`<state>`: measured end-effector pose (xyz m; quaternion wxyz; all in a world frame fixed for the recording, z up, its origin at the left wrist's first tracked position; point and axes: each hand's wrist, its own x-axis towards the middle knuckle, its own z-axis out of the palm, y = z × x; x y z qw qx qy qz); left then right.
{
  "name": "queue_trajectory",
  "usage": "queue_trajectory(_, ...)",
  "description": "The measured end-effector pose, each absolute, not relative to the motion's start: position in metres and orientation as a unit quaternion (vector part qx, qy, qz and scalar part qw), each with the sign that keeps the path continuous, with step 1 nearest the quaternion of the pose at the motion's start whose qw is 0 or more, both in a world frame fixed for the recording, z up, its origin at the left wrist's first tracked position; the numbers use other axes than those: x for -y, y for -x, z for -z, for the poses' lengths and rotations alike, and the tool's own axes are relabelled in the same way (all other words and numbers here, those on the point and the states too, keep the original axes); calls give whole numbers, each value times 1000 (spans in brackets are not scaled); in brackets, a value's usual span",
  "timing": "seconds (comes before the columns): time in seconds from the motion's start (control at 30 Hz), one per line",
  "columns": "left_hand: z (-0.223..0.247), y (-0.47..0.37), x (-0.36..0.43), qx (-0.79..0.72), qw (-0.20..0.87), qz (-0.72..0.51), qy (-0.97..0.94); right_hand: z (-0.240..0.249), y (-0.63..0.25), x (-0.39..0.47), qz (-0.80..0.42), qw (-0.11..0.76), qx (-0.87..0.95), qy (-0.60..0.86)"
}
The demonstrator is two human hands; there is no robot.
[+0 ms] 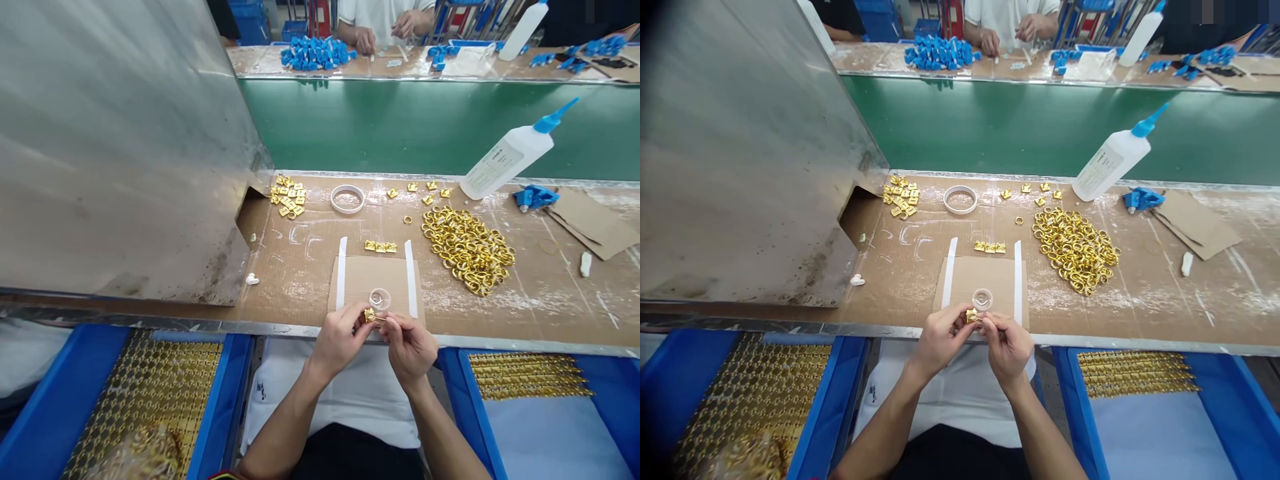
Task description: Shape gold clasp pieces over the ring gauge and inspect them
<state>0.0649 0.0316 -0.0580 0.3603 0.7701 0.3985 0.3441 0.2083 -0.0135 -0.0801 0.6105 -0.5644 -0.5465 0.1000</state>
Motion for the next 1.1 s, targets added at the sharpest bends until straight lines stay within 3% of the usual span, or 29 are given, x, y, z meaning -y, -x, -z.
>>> queue_trajectory(0.77, 54, -64, -34, -391, 374, -347, -766, 70, -207, 12, -162, 633, 530, 540)
queue_trajectory(0.93, 55, -56, -34, -376, 399, -398, -736, 60, -208, 15, -259, 689, 395, 549)
queue_trajectory(1.1, 50, -45, -28, -362, 421, -434, -710, 43, -211, 25, -401, 667, 336, 531)
